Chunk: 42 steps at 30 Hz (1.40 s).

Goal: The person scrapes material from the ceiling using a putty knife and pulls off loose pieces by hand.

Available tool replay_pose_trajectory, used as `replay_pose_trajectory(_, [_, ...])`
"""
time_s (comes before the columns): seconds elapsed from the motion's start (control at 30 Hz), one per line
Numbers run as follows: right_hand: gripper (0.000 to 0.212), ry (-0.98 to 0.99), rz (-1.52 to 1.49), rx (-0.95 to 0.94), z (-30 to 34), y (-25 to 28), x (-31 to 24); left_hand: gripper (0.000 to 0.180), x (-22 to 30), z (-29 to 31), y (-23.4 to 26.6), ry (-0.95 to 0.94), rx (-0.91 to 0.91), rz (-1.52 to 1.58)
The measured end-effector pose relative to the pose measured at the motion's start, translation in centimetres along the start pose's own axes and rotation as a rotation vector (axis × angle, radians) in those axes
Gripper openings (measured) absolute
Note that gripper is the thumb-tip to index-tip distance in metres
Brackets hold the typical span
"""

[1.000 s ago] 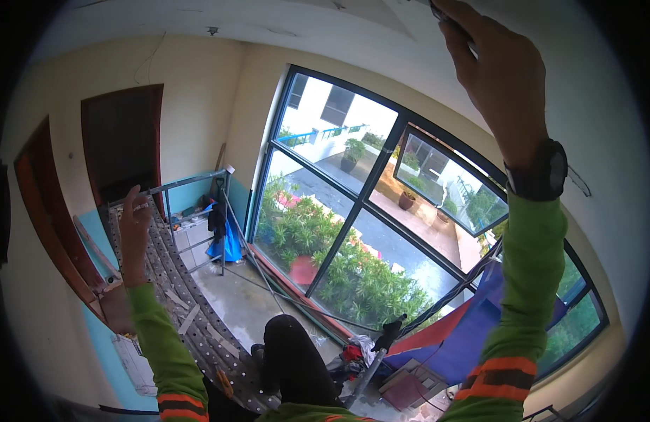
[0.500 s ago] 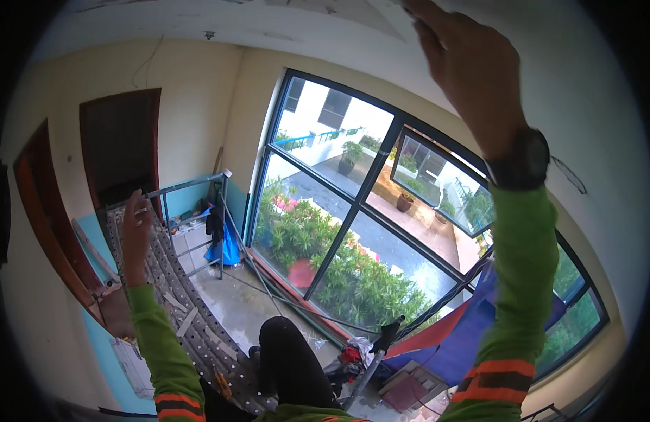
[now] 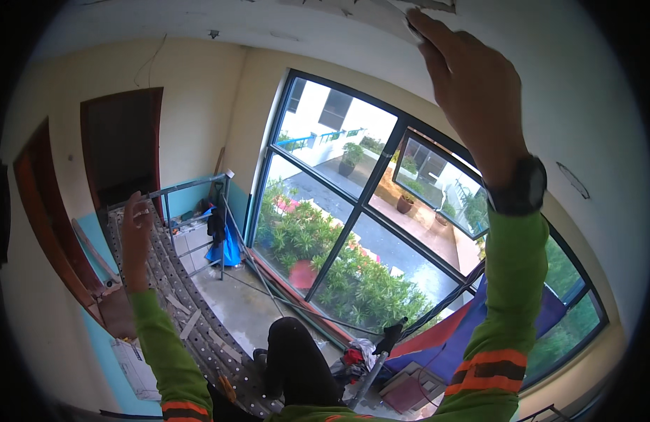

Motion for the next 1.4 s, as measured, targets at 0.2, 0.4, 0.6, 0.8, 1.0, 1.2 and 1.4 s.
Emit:
replay_pose_trajectory(0.2, [0.037,-0.181,-0.253,-0.082,0.1,2.8,1.0,0.048,-1.8,-0.4,1.2,0.033,0.049,0.052])
replay_pose_trajectory(0.4, [0.045,-0.195,-0.245,-0.158,0.2,1.5,1.4,0.048,-1.8,-0.5,0.8,0.001,0.031,0.042])
replay_pose_trajectory(0.6, [0.041,-0.126,-0.203,-0.078,0.0,1.0,1.1,0.048,-1.6,-0.3,0.5,0.014,0.010,0.018])
replay_pose_trajectory(0.8, [0.039,-0.104,-0.181,-0.035,-0.3,0.7,0.7,0.047,-1.6,-0.3,1.0,-0.036,0.044,0.005])
replay_pose_trajectory(1.0, [0.037,-0.153,-0.263,-0.092,-1.0,0.1,1.2,0.048,-1.3,-0.3,0.6,0.014,-0.008,0.013])
replay_pose_trajectory(1.2, [0.039,0.016,-0.127,-0.032,-1.8,-1.1,0.1,0.048,-0.6,0.1,-0.4,0.004,-0.028,-0.020])
replay_pose_trajectory(1.4, [0.036,-0.161,-0.148,-0.166,1.3,2.4,1.1,0.049,-1.1,0.0,0.5,0.041,0.013,0.051])
Point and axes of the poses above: each hand's wrist, its own z-axis away from the middle knuckle, its own y-axis out of the back of the hand, x = y × z, the point moved 6 cm from there along -z, towards the middle knuckle, and after that the axes turned 3 degrees about x, right-handed, at the moved point
